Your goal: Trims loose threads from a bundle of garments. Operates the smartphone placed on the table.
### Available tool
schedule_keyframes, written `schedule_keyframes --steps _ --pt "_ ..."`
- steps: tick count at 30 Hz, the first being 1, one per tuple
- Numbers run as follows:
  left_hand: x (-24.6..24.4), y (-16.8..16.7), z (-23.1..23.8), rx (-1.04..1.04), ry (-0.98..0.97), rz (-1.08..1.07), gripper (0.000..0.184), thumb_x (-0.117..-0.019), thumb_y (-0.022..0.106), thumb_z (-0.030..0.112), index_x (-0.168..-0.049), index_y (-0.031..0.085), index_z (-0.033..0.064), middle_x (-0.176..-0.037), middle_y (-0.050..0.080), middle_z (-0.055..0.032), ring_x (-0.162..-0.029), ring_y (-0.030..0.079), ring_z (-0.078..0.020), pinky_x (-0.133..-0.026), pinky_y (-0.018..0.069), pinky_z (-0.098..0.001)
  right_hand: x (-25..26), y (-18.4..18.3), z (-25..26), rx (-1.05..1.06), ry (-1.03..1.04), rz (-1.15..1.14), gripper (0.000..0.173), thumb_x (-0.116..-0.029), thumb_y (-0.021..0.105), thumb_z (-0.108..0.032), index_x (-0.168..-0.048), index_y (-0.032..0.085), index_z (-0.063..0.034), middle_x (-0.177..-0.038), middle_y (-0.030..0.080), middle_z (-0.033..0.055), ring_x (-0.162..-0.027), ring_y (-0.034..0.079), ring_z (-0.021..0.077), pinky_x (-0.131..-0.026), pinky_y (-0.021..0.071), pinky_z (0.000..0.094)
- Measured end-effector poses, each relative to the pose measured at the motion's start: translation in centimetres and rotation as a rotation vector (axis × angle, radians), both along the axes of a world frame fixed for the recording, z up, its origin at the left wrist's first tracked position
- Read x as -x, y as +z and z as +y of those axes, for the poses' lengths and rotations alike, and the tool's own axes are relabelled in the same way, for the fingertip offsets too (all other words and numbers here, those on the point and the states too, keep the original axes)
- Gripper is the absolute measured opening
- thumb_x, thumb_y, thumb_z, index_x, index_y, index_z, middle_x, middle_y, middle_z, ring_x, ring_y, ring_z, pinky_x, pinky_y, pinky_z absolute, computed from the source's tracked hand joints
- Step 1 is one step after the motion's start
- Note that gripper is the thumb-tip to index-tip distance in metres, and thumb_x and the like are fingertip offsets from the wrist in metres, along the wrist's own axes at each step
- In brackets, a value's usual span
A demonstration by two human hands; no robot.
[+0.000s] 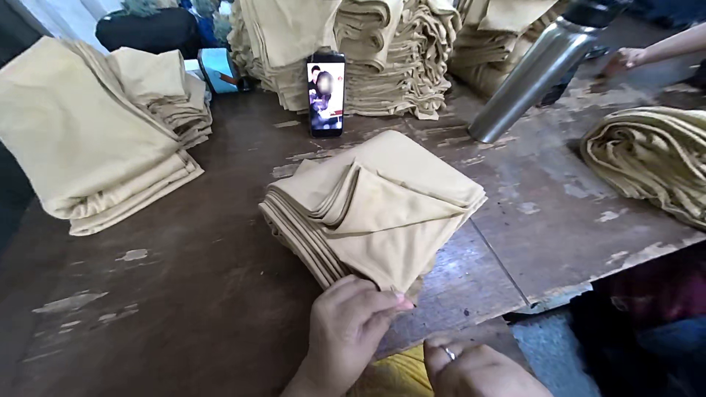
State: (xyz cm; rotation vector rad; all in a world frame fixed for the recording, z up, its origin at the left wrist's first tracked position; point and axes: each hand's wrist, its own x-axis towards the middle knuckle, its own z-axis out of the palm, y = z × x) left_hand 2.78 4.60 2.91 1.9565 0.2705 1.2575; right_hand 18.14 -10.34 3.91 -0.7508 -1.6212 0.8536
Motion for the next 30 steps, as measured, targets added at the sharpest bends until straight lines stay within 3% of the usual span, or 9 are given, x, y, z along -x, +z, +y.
schedule_keyframes --steps 2,4,6,10,16,21,24,27,30 --pt "-0.2 0.2 -0.1 0.239 -0.056 -0.086 0.008 -0.0935 0.074 0.014 -0.095 0.072 0.0062 -0.086 0.071 0.0027 -0.080 0.066 0.0021 -0.072 0.0557 -0.0125 -0.2 -0.7 0.0 0.038 -0.278 -0.160 0.036 -0.0929 0.076 -0.041 -0.092 0.054 -0.0131 -0.084 0.062 0.0018 -0.082 0.062 0.0087 -0.079 0.0527 0.0244" --pt "-0.3 0.5 -0.6 0.433 -0.103 -0.127 0.005 -0.0935 0.073 0.014 -0.094 0.072 0.0093 -0.088 0.073 0.0084 -0.079 0.066 0.0049 -0.071 0.0559 -0.0123 -0.3 -1.8 0.7 0.032 -0.592 -0.331 0.050 -0.0947 0.065 -0.059 -0.090 0.051 -0.0115 -0.078 0.055 0.0013 -0.072 0.056 0.0064 -0.067 0.0494 0.0218" --pt "-0.4 0.8 -1.0 0.595 -0.154 -0.168 0.003 -0.0936 0.073 0.017 -0.093 0.072 0.0140 -0.086 0.072 0.0115 -0.075 0.066 0.0052 -0.068 0.0556 -0.0125 -0.5 -2.5 1.5 0.009 -0.794 -0.502 0.051 -0.1018 0.053 -0.057 -0.087 0.052 -0.0082 -0.071 0.049 0.0021 -0.062 0.048 0.0062 -0.060 0.0427 0.0209" --pt "0.0 0.6 -1.2 0.699 -0.269 -0.216 0.006 -0.0944 0.072 0.022 -0.093 0.073 0.0161 -0.085 0.071 0.0110 -0.076 0.065 0.0049 -0.071 0.0554 -0.0131 -0.6 -3.2 2.1 -0.028 -0.912 -0.593 0.045 -0.1016 0.060 -0.048 -0.084 0.057 -0.0069 -0.068 0.052 0.0030 -0.060 0.049 0.0069 -0.056 0.0424 0.0207" --pt "0.2 0.4 -1.4 0.674 -0.334 -0.240 0.005 -0.0943 0.072 0.019 -0.098 0.074 0.0159 -0.094 0.073 0.0097 -0.086 0.068 0.0034 -0.079 0.0573 -0.0154 0.1 -3.0 3.0 -0.064 -0.907 -0.599 0.045 -0.1025 0.058 -0.047 -0.082 0.055 -0.0067 -0.067 0.051 0.0036 -0.059 0.049 0.0082 -0.056 0.0424 0.0212" --pt "0.2 0.4 -1.3 0.669 -0.336 -0.239 0.005 -0.0938 0.073 0.018 -0.097 0.075 0.0159 -0.096 0.073 0.0092 -0.089 0.068 0.0029 -0.080 0.0569 -0.0151 0.3 -2.8 4.3 -0.068 -0.878 -0.590 0.048 -0.1052 0.053 -0.046 -0.082 0.061 -0.0047 -0.070 0.061 0.0067 -0.064 0.060 0.0106 -0.060 0.0500 0.0234" --pt "0.4 0.2 -1.2 0.664 -0.344 -0.235 0.006 -0.0934 0.073 0.019 -0.098 0.076 0.0160 -0.100 0.073 0.0082 -0.092 0.068 0.0021 -0.082 0.0570 -0.0159 0.3 -2.8 4.5 -0.066 -0.856 -0.568 0.051 -0.1062 0.049 -0.047 -0.081 0.061 -0.0038 -0.069 0.061 0.0071 -0.063 0.059 0.0102 -0.059 0.0495 0.0230" --pt "0.7 0.1 -1.1 0.413 -0.239 -0.116 0.008 -0.0949 0.073 0.021 -0.096 0.072 0.0135 -0.097 0.072 0.0067 -0.092 0.067 0.0024 -0.082 0.0556 -0.0145 0.1 -2.0 4.2 -0.062 -0.805 -0.441 0.045 -0.1051 0.054 -0.045 -0.084 0.055 -0.0047 -0.069 0.052 0.0035 -0.063 0.051 0.0027 -0.061 0.0442 0.0149" --pt "1.0 0.2 -1.5 -0.025 -0.018 0.103 0.017 -0.0948 0.073 0.022 -0.086 0.069 0.0091 -0.090 0.073 0.0005 -0.099 0.068 -0.0072 -0.098 0.0513 -0.0228 0.0 -0.9 4.5 -0.095 -0.755 -0.201 0.035 -0.1015 0.064 -0.037 -0.087 0.051 -0.0086 -0.074 0.050 -0.0001 -0.068 0.050 -0.0004 -0.063 0.0437 0.0138"
